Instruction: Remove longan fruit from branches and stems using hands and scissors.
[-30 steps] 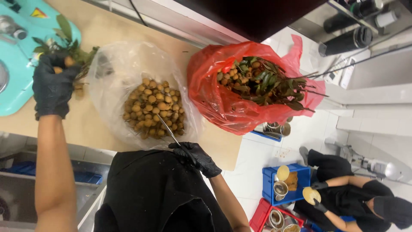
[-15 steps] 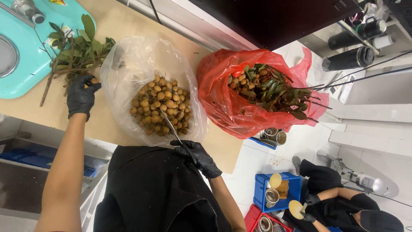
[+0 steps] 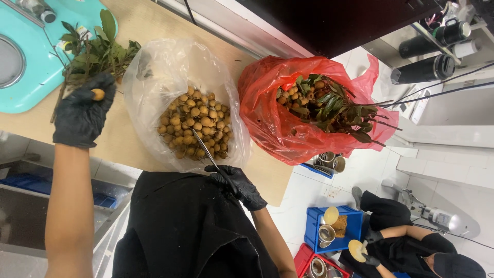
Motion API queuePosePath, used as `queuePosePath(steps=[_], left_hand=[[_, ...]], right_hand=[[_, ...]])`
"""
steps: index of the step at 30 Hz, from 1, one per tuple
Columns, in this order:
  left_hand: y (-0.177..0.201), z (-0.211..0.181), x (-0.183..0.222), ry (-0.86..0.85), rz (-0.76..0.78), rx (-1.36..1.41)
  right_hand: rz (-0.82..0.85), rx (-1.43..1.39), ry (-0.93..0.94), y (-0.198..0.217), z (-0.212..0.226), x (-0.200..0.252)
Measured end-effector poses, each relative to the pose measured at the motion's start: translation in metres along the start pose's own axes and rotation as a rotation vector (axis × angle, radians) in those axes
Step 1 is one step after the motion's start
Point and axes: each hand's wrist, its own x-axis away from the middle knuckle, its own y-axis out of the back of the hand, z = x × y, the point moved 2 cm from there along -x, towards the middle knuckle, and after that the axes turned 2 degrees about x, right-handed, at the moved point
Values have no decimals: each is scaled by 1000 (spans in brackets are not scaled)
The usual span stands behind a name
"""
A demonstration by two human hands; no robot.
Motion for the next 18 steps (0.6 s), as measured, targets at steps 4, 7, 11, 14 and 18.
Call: queuePosePath(steps=[4,7,11,14,18], left_hand=[[-55,18,31,34,131,-167],[-87,33,50,136,306,-256],[-130,56,72,251,416,-272],[-171,67,89,298,437,-294],[-200,79,104,417,404,-244]], right_hand=[[9,-10,-4,2,-5,-3],[-4,2,-18,0,3,0],[-5,-28,-25,-1,5,2],[-18,-11,-22,1,0,1],[-22,33,-6,1,1,2]])
